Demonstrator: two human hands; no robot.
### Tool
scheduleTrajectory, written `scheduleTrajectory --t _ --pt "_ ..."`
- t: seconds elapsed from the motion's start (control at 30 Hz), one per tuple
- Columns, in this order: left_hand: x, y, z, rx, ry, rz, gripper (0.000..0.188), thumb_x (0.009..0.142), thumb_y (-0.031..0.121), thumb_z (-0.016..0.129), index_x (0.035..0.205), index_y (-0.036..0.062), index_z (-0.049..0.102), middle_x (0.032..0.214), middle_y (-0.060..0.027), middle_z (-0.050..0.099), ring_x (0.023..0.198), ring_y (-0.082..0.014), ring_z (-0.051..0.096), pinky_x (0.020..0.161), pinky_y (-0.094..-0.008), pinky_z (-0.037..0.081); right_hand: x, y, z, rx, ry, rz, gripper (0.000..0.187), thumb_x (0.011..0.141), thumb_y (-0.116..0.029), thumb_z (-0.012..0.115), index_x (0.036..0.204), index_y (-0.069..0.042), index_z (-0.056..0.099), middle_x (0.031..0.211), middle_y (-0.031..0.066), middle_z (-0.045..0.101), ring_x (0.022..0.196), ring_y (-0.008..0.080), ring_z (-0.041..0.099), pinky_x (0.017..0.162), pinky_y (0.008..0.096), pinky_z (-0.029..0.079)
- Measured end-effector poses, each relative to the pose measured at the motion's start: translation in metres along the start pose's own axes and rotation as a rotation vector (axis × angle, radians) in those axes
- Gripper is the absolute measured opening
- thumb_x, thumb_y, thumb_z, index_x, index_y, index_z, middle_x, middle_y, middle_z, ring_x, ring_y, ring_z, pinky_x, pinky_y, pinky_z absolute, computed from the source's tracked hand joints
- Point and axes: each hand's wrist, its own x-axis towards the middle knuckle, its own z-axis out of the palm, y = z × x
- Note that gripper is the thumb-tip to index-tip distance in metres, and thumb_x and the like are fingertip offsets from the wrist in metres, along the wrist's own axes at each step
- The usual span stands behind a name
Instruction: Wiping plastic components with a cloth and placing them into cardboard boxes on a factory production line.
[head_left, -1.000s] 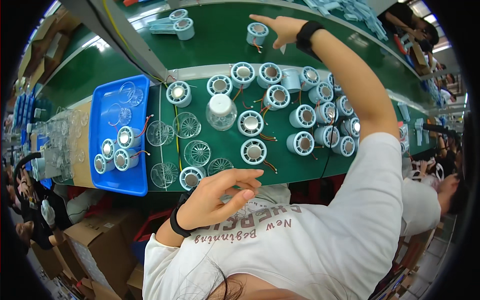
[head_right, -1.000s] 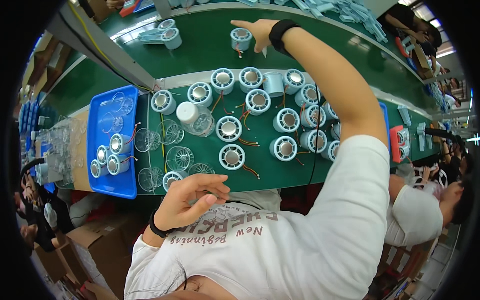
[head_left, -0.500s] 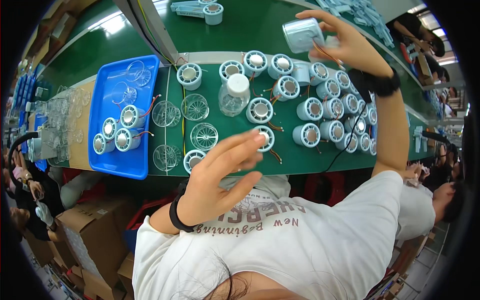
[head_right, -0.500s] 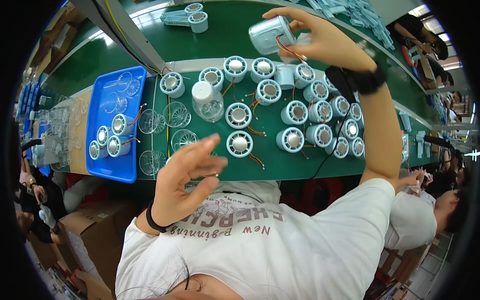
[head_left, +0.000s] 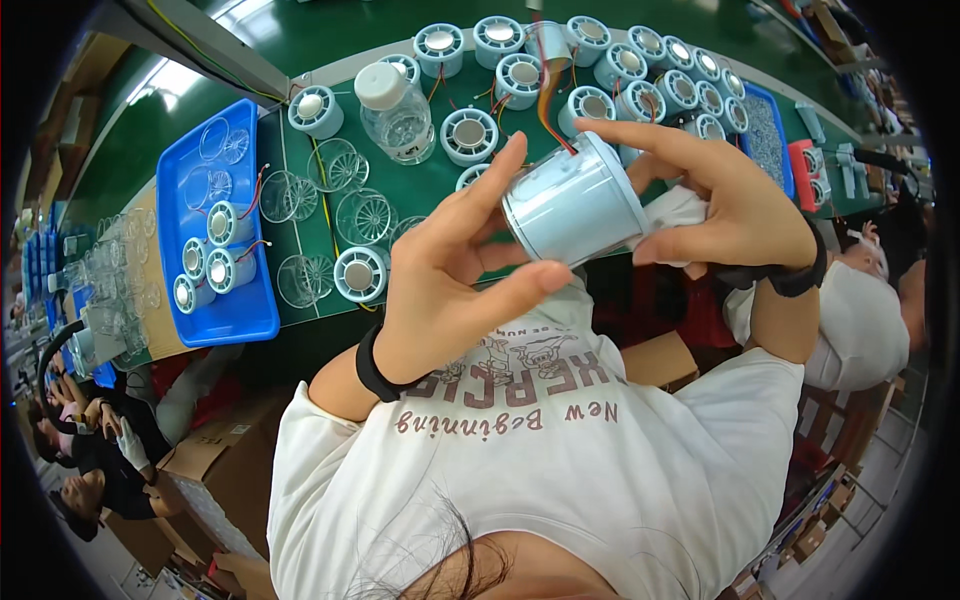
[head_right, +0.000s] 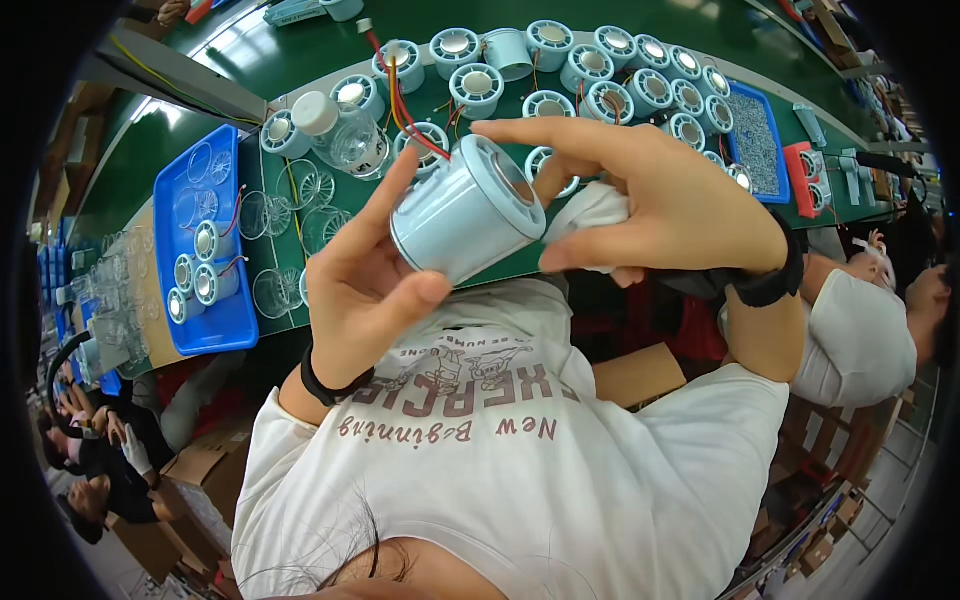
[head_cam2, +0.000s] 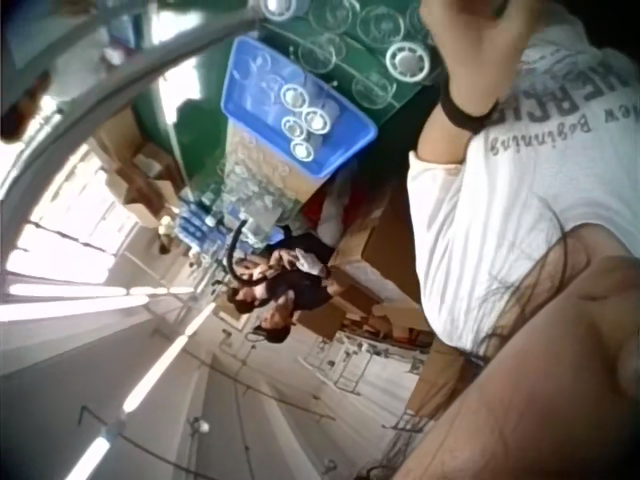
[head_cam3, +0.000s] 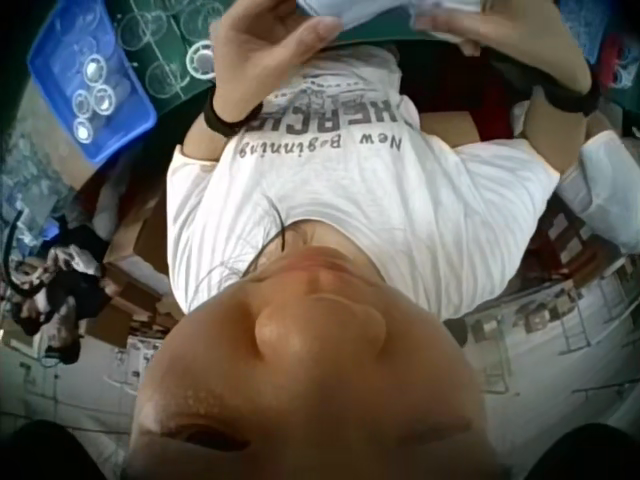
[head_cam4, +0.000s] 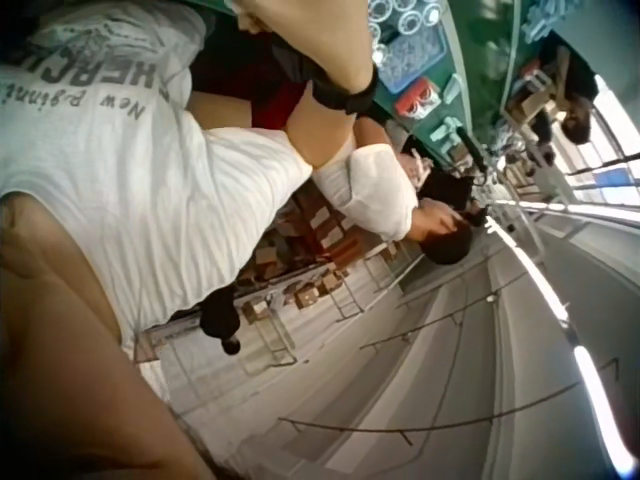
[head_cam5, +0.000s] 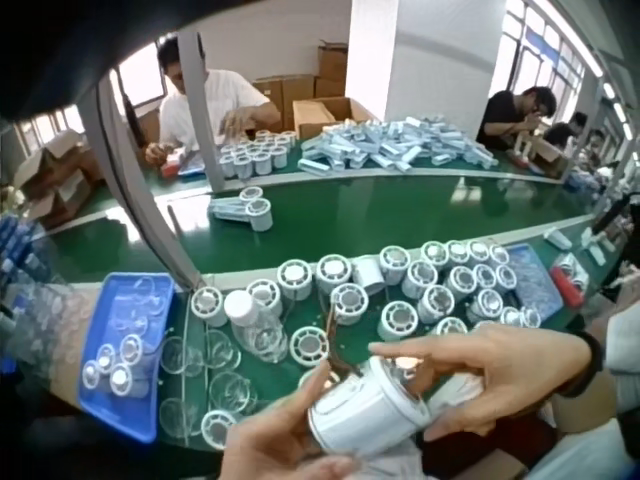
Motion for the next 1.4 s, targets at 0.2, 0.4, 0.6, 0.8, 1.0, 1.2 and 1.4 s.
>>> scheduleTrajectory --t 0.2,0.4,0.6,0.8,1.0,1.2,1.4 --pt "-0.002 0.003 -0.005 -0.465 -0.013 -0.403 0.056 0.094 0.022 0.06 0.136 -0.0086 0.039 0.122 -0.019 0.057 0.105 -0.0291 0.063 0.09 -0.0367 0.054 -0.003 0.025 -0.001 -0.113 0.107 -0.022 0.061 0.083 -0.009 0.066 0.139 -0.006 0.045 0.102 0.0093 0.066 0.091 0.0183 0.063 0.081 0.0305 0.05" --pt "0.005 0.0 -0.012 -0.581 -0.161 -0.577 0.057 0.1 0.04 0.043 0.128 -0.0093 0.046 0.11 -0.0224 0.061 0.097 -0.0313 0.066 0.085 -0.0369 0.057 0.01 0.041 0.009 -0.347 0.297 -0.621 0.062 0.075 -0.01 0.074 0.133 -0.005 0.052 0.115 0.0095 0.063 0.108 0.0238 0.058 0.093 0.0382 0.045" --pt "0.007 -0.006 -0.013 -0.675 -0.239 -0.728 0.06 0.1 0.043 0.039 0.128 -0.0096 0.046 0.108 -0.0242 0.062 0.094 -0.0321 0.067 0.083 -0.0359 0.057 0.011 0.038 0.019 -0.328 0.17 -0.63 0.067 0.067 -0.012 0.081 0.129 -0.006 0.055 0.12 0.0098 0.062 0.108 0.0229 0.058 0.093 0.0356 0.045" --pt "0.001 0.001 -0.01 -0.365 -0.148 -0.607 0.056 0.102 0.035 0.035 0.128 -0.0125 0.047 0.111 -0.0296 0.062 0.088 -0.0358 0.068 0.074 -0.0368 0.06 -0.022 0.06 -0.012 -0.519 0.668 -0.12 0.064 0.067 -0.016 0.08 0.127 -0.008 0.056 0.116 0.0135 0.063 0.101 0.0253 0.061 0.086 0.032 0.048" --pt "0.005 0.002 -0.01 -0.252 -0.145 -0.471 0.051 0.102 0.029 0.034 0.124 -0.0136 0.05 0.109 -0.0309 0.062 0.085 -0.0363 0.069 0.07 -0.0361 0.06 -0.069 0.186 -0.111 -0.709 0.883 0.545 0.074 0.068 -0.038 0.077 0.125 0.003 0.054 0.108 0.0197 0.065 0.098 0.0278 0.064 0.085 0.0328 0.049" --pt "0.001 0.0 -0.016 -0.302 -0.172 -0.5 0.049 0.102 0.032 0.04 0.129 -0.0091 0.049 0.115 -0.0269 0.061 0.093 -0.0329 0.068 0.079 -0.0374 0.058 -0.064 0.213 -0.139 -0.571 0.797 0.653 0.068 0.066 -0.037 0.078 0.117 0.004 0.059 0.101 0.0193 0.066 0.091 0.0287 0.065 0.08 0.0327 0.05" --pt "0.011 -0.004 -0.018 -0.307 -0.183 -0.521 0.049 0.102 0.032 0.04 0.128 -0.0086 0.05 0.114 -0.0264 0.061 0.093 -0.0327 0.068 0.079 -0.0381 0.058 -0.056 0.227 -0.157 -0.658 0.655 0.768 0.057 0.068 -0.043 0.073 0.098 0.004 0.066 0.086 0.019 0.066 0.081 0.0286 0.064 0.072 0.0367 0.05"
